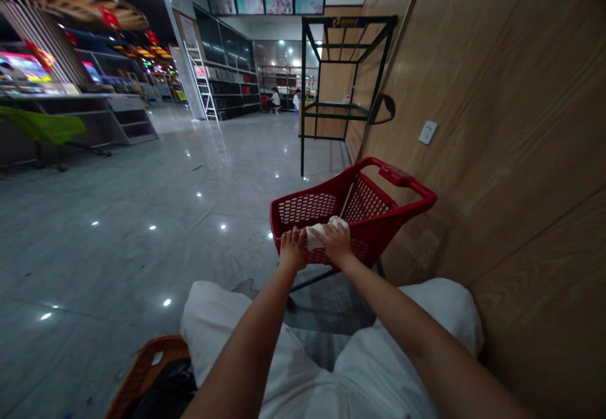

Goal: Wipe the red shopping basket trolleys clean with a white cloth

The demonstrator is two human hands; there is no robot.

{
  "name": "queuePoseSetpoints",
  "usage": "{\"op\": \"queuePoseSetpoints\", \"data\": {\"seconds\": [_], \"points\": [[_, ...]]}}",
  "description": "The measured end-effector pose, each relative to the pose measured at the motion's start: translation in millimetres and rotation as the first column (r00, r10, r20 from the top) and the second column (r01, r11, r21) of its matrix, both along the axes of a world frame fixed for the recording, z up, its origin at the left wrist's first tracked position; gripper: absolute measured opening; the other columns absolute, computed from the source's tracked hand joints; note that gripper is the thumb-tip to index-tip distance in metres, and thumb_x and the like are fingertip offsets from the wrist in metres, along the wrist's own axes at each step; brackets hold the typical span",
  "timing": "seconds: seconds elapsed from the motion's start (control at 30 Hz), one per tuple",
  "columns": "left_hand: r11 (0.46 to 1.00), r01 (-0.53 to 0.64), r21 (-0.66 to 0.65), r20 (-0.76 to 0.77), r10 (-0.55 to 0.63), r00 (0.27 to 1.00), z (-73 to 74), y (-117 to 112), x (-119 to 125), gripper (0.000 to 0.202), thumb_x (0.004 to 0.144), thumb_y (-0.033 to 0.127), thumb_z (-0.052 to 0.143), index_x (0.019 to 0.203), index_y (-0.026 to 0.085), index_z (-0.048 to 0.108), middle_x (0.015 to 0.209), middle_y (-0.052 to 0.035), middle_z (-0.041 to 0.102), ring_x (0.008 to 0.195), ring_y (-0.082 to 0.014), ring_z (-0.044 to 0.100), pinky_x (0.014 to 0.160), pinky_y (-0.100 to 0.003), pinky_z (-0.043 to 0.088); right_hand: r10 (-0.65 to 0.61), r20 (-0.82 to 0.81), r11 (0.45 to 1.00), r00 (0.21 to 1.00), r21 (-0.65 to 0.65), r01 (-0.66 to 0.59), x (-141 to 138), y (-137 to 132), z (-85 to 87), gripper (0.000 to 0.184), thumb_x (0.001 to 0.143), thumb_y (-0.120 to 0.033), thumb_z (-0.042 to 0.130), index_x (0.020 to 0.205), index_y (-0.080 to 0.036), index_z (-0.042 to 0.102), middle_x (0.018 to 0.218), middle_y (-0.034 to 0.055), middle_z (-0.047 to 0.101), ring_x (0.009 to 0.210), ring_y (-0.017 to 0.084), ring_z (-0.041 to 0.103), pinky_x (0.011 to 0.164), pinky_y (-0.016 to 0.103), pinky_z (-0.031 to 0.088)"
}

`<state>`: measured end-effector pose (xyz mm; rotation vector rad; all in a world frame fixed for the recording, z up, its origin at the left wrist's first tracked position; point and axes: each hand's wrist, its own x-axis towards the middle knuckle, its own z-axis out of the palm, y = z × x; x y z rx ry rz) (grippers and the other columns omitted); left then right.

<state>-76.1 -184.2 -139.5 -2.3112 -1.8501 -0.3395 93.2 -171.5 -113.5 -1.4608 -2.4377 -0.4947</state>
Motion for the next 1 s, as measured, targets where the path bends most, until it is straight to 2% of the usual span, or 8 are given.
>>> {"op": "queuePoseSetpoints", "data": {"seconds": [0.07,0.27,0.4,0.53,0.63,0.73,0.9,1.0], "points": [[1.0,0.022,-0.01,0.007,-0.022,1.0,1.0,1.5,-5.6,0.087,0.06,0.021,0.06,0.14,0.014,0.027,0.141,-0.0168,0.035,0.126,-0.0316,0.033,0.107,-0.045,0.021,0.031,0.051,0.999,0.998,-0.009,-0.031,38.5,5.9,10.7,0.049,0.09,-0.013,0.036,0.134,-0.034,0.045,0.122,0.006,0.056,0.109,0.022,0.047,0.103,0.043,0.022],[1.0,0.02,0.003,0.035,-0.02,0.999,5.2,7.3,-2.7,0.083,0.059,0.022,0.06,0.137,0.011,0.032,0.133,-0.0184,0.041,0.121,-0.0326,0.036,0.106,-0.046,0.021,-0.205,0.074,0.977,0.976,0.074,0.2,162.4,9.6,51.5,0.043,0.088,-0.01,0.037,0.125,-0.023,0.055,0.121,0.0106,0.056,0.111,0.023,0.046,0.101,0.043,0.022],[1.0,-0.012,-0.017,0.042,0.013,0.999,5.8,6.9,11.1,0.084,0.059,0.024,0.06,0.137,0.009,0.031,0.136,-0.0199,0.038,0.121,-0.0343,0.035,0.107,-0.048,0.018,-0.321,-0.038,0.946,0.946,0.044,0.322,130.2,3.2,44.6,0.039,0.09,-0.017,0.036,0.122,-0.02,0.058,0.121,0.0107,0.055,0.111,0.024,0.047,0.1,0.04,0.026],[1.0,-0.017,-0.008,0.043,0.018,0.999,1.4,4.9,16.2,0.085,0.059,0.026,0.06,0.137,0.011,0.031,0.138,-0.019,0.037,0.122,-0.0344,0.034,0.107,-0.049,0.018,-0.221,-0.094,0.975,0.971,-0.021,0.22,41.4,-3.7,13.3,0.043,0.088,-0.018,0.04,0.129,-0.022,0.052,0.127,0.01,0.053,0.115,0.024,0.046,0.1,0.039,0.03],[1.0,0.008,0.007,0.024,-0.008,1.0,-2.1,4.4,9.5,0.088,0.056,0.023,0.061,0.138,0.012,0.03,0.139,-0.0183,0.036,0.124,-0.0338,0.034,0.107,-0.047,0.019,-0.111,-0.034,0.993,0.993,-0.035,0.11,13.6,-5.6,8.7,0.048,0.089,-0.013,0.037,0.133,-0.025,0.047,0.129,0.009,0.051,0.118,0.023,0.045,0.1,0.039,0.032],[1.0,0.021,0.004,0.003,-0.021,1.0,-1.3,4.6,0.9,0.088,0.056,0.02,0.06,0.139,0.013,0.031,0.14,-0.0177,0.037,0.124,-0.0325,0.035,0.107,-0.045,0.022,-0.042,0.043,0.996,0.998,-0.081,0.045,49.1,-2.3,27.3,0.048,0.089,-0.01,0.035,0.13,-0.028,0.051,0.123,0.0084,0.056,0.108,0.022,0.052,0.092,0.037,0.039],[1.0,-0.022,-0.019,-0.01,0.021,1.0,5.6,4.7,3.4,0.082,0.062,0.023,0.057,0.138,0.011,0.032,0.14,-0.0191,0.036,0.124,-0.0335,0.036,0.107,-0.047,0.021,-0.28,0.088,0.96,0.956,0.019,0.28,150.3,1.9,61.9,0.042,0.09,-0.012,0.037,0.126,-0.023,0.054,0.126,0.0125,0.054,0.106,0.025,0.053,0.084,0.036,0.043],[0.998,-0.043,-0.044,-0.011,0.043,0.999,8.6,2.5,12.8,0.084,0.062,0.025,0.057,0.14,0.011,0.029,0.142,-0.0187,0.035,0.125,-0.0344,0.033,0.108,-0.049,0.019,-0.372,0.041,0.928,0.927,0.047,0.37,151.0,2.2,59.3,0.038,0.091,-0.014,0.038,0.124,-0.021,0.056,0.127,0.0134,0.054,0.113,0.026,0.05,0.09,0.037,0.041]]}}
